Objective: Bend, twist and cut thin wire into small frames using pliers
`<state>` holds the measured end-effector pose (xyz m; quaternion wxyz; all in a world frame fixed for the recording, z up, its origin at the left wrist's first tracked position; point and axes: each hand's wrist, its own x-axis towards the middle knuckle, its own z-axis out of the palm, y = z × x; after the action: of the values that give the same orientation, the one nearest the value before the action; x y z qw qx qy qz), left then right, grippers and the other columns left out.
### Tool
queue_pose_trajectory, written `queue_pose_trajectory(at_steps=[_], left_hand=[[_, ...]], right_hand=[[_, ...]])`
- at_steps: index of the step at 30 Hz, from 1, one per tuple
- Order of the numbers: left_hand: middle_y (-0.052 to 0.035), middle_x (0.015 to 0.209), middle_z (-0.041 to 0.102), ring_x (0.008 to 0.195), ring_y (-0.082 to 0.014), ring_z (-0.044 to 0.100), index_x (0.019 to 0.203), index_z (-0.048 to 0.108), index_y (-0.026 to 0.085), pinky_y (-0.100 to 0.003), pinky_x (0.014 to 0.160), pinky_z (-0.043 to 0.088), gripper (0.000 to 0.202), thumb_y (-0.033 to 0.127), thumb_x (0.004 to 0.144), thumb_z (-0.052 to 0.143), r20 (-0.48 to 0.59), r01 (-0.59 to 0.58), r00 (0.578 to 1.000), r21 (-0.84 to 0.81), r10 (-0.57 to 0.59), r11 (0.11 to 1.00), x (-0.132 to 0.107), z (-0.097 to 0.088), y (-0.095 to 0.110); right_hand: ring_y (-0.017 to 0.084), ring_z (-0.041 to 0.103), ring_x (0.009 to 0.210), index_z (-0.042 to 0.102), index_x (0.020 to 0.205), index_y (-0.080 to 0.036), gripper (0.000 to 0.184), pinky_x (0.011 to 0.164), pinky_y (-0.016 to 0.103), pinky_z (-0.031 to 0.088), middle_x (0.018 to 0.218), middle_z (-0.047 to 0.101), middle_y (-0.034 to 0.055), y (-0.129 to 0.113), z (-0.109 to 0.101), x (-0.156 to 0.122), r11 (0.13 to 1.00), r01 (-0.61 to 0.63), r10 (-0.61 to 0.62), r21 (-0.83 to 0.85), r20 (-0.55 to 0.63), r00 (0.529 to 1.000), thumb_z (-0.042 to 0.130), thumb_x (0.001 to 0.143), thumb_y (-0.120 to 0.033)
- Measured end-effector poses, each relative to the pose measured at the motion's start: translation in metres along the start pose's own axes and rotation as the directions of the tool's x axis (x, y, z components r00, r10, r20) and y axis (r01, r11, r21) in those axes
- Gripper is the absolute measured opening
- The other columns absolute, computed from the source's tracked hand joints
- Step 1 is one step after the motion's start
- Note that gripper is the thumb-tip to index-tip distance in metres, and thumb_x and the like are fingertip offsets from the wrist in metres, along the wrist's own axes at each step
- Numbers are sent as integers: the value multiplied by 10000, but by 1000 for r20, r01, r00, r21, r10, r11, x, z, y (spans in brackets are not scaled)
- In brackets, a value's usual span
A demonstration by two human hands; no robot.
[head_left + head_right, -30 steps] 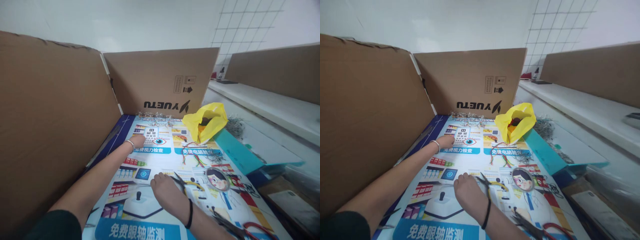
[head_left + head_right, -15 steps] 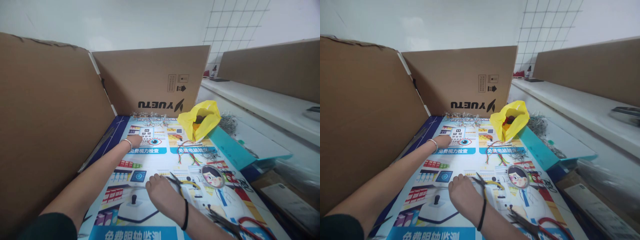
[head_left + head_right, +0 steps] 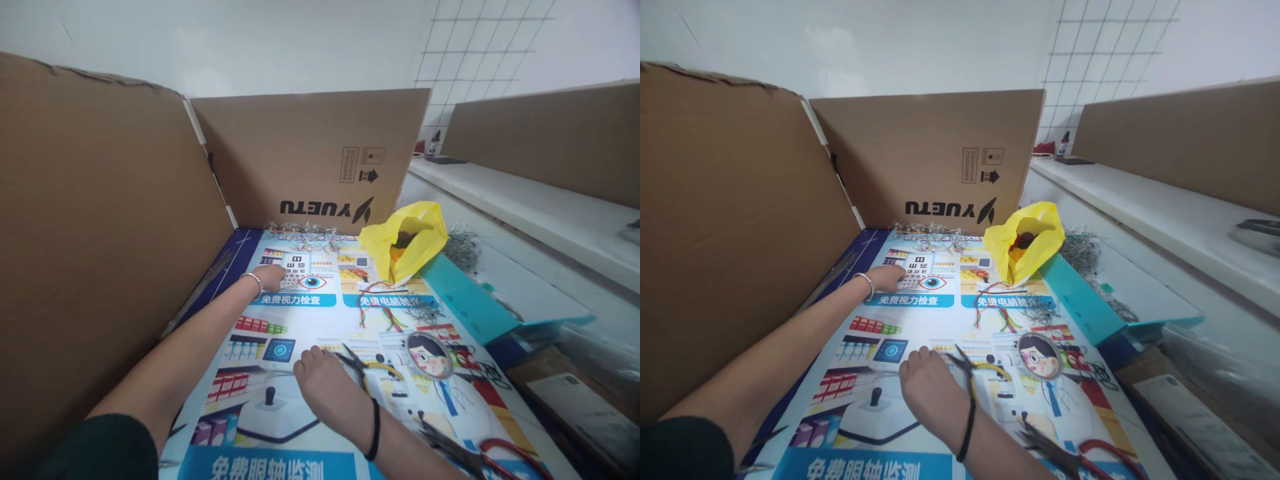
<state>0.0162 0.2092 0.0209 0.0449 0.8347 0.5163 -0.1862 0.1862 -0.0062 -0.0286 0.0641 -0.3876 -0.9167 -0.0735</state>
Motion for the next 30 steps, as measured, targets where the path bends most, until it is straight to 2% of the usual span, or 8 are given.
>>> queue_pose_trajectory(at_steps=[4,12,17,19,21,23,27,30], left_hand=[[-92,1155,565,980,-210,584,1162,538,150,-407,816,507,316,308,888,544,76,23,997,-4,-23,1000,1,1,3],[-100,1158,562,986,-214,583,1165,536,139,-406,820,506,328,307,884,552,106,63,992,-11,-62,998,6,6,5],[-96,1152,566,983,-214,584,1160,538,142,-408,818,505,322,310,886,549,129,27,991,25,-30,999,7,9,7],[-90,1125,580,965,-207,589,1133,552,140,-406,814,504,302,316,887,544,124,-3,992,47,-2,999,8,10,6],[-89,1021,623,919,-209,605,1030,597,120,-404,801,498,233,286,874,550,110,-41,993,59,34,997,10,12,5],[-156,926,655,885,-279,624,899,639,106,-393,758,491,152,192,791,576,79,-63,995,56,59,996,12,14,4],[-212,921,671,867,-342,631,821,643,116,-404,745,478,176,141,673,551,12,-88,996,18,88,996,16,21,3],[-229,926,671,876,-359,630,785,628,118,-426,770,468,173,157,642,539,-31,-60,998,-36,59,998,16,25,4]], right_hand=[[218,518,700,487,789,-149,120,524,315,338,752,561,69,0,-2,0,1000,1,-1,-2,4,1000,569,786,-62],[212,516,707,486,803,-142,93,529,316,354,763,565,80,-1,-5,-1,1000,14,-14,3,29,999,530,812,-61],[214,516,725,489,819,-125,63,548,325,376,788,574,102,-6,-13,-3,1000,25,-25,13,56,998,487,836,-64],[220,519,714,495,811,-114,56,537,326,373,783,573,110,-8,-15,-3,1000,19,-20,12,56,998,477,834,-66],[224,521,702,495,799,-111,64,532,325,368,779,573,113,-10,-16,-3,1000,15,-16,16,28,999,468,830,-61],[223,521,702,491,792,-110,81,528,319,363,779,570,114,-11,-16,-3,999,14,-14,29,6,1000,447,839,-61],[227,520,705,487,796,-106,93,519,314,355,790,561,122,-11,-13,-4,1000,-3,3,22,-7,1000,422,852,-68],[222,513,699,489,801,-103,99,520,313,354,790,557,123,-11,-10,-4,1000,9,-9,28,-14,1000,413,853,-63]])
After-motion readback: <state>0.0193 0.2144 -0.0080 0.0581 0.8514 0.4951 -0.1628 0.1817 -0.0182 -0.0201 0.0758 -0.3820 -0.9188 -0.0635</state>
